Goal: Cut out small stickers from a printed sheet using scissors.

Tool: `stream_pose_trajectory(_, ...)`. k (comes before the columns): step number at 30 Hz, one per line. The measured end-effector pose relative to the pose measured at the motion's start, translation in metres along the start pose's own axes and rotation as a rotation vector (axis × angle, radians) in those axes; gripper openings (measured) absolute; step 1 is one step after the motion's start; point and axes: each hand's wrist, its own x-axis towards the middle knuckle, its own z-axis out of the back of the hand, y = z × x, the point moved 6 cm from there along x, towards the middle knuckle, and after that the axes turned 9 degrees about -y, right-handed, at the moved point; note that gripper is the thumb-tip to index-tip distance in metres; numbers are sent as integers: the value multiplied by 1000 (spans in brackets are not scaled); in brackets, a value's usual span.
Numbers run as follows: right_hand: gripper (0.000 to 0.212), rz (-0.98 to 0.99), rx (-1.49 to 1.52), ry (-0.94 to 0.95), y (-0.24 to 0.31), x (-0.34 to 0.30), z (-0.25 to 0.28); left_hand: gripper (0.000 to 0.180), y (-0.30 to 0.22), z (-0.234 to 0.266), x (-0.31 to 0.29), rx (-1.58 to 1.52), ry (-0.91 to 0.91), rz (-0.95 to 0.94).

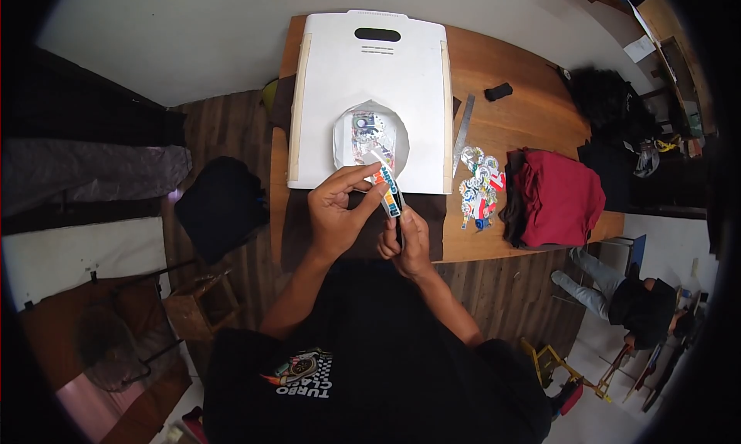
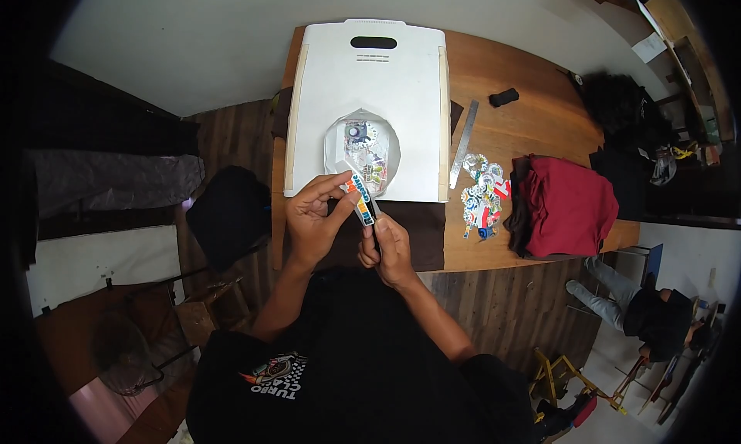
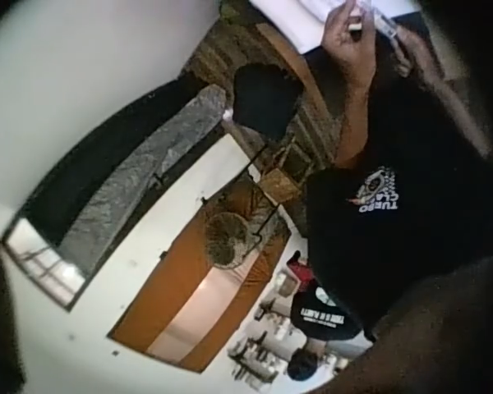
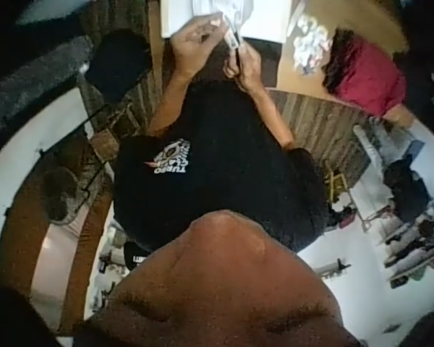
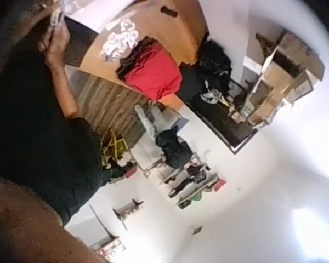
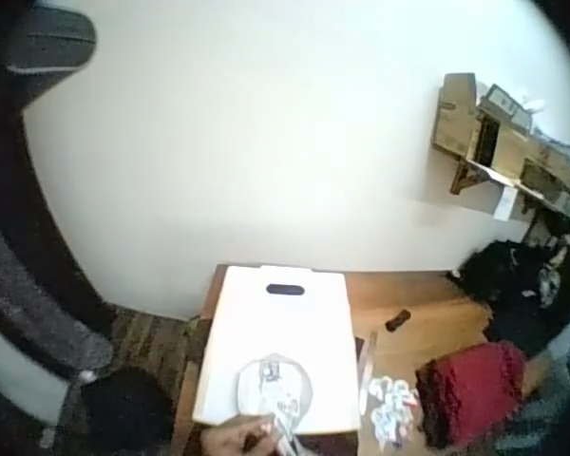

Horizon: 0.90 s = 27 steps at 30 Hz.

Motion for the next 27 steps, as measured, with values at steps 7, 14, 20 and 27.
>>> stream_pose_trajectory(7,38,1,-95,32,4,0,0,35,-4,-3,1,6,57,-16)
stream_pose_trajectory(14,38,10,-114,40,4,-1,4,35,-5,-3,1,26,95,-23)
stream_pose_trajectory(20,37,18,-107,44,4,-2,4,35,-3,-2,2,27,84,-21)
stream_pose_trajectory(27,36,20,-110,52,4,-1,5,35,-2,-2,2,25,78,-12)
